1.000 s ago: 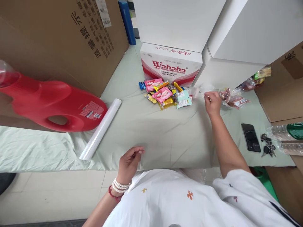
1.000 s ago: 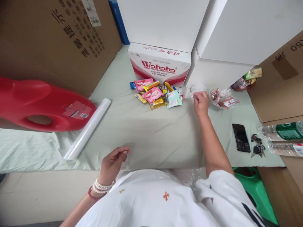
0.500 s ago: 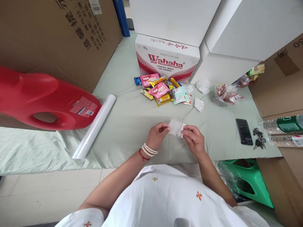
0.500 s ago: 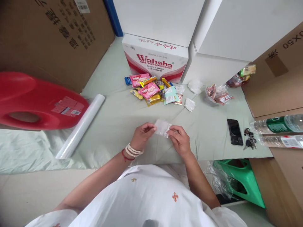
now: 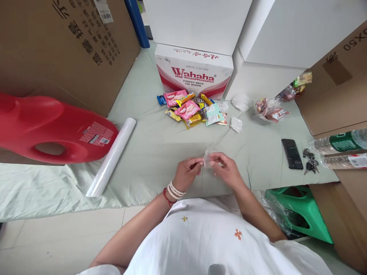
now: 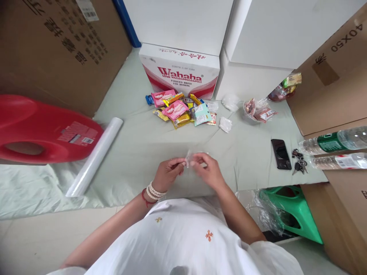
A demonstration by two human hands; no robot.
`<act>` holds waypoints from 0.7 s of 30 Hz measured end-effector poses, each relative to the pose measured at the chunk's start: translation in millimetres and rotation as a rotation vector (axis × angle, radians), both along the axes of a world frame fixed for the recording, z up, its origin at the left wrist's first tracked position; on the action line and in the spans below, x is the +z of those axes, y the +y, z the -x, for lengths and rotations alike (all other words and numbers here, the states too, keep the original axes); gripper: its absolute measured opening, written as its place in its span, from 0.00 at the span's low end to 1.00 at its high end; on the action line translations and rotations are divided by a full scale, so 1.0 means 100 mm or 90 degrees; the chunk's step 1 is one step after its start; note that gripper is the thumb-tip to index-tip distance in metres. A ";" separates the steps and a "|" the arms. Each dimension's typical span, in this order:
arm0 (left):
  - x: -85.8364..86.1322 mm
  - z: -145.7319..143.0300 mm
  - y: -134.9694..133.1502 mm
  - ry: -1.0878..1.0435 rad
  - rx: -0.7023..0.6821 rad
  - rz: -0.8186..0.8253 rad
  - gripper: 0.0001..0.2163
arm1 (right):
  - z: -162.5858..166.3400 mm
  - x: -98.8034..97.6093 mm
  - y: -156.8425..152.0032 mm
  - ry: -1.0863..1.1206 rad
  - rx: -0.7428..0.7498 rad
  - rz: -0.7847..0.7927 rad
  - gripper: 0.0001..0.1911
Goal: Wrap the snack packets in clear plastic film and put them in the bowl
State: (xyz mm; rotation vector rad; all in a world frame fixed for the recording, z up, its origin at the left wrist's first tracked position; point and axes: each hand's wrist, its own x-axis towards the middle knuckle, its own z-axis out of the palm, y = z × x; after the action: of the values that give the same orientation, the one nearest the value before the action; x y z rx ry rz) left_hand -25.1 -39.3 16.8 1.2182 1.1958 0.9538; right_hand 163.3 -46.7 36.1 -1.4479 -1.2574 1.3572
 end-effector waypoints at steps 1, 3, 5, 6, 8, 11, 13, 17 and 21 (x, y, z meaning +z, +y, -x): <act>0.02 0.00 -0.01 0.032 0.011 -0.031 0.12 | 0.10 0.01 0.02 0.003 0.019 -0.006 0.15; 0.02 0.02 -0.02 0.074 0.044 -0.046 0.11 | 0.22 0.00 0.06 0.009 0.025 -0.017 0.13; -0.02 0.08 -0.02 0.080 0.081 -0.001 0.12 | 0.25 -0.05 0.07 0.030 0.009 -0.011 0.13; -0.04 0.12 -0.02 0.076 0.101 0.028 0.13 | 0.24 -0.08 0.07 0.040 -0.005 -0.007 0.13; -0.09 0.19 -0.02 0.071 0.143 0.065 0.14 | 0.18 -0.13 0.06 0.050 -0.034 0.000 0.14; -0.10 0.25 -0.06 0.104 0.144 0.019 0.14 | 0.15 -0.12 0.04 0.076 -0.046 0.038 0.18; -0.07 0.23 -0.11 0.160 0.100 -0.075 0.12 | 0.19 -0.07 0.03 0.114 -0.046 0.077 0.22; -0.06 0.15 -0.21 0.268 0.016 -0.233 0.12 | 0.35 0.02 0.08 0.133 -0.044 0.095 0.24; -0.11 0.14 -0.23 0.280 0.016 -0.229 0.12 | 0.40 -0.02 0.13 0.114 -0.038 0.075 0.23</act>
State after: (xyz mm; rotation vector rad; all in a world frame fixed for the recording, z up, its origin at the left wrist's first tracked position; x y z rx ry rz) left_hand -39.3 -62.5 6.1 1.7700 1.4195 0.9766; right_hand 123.5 -33.3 34.2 -1.3969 -1.0276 1.5061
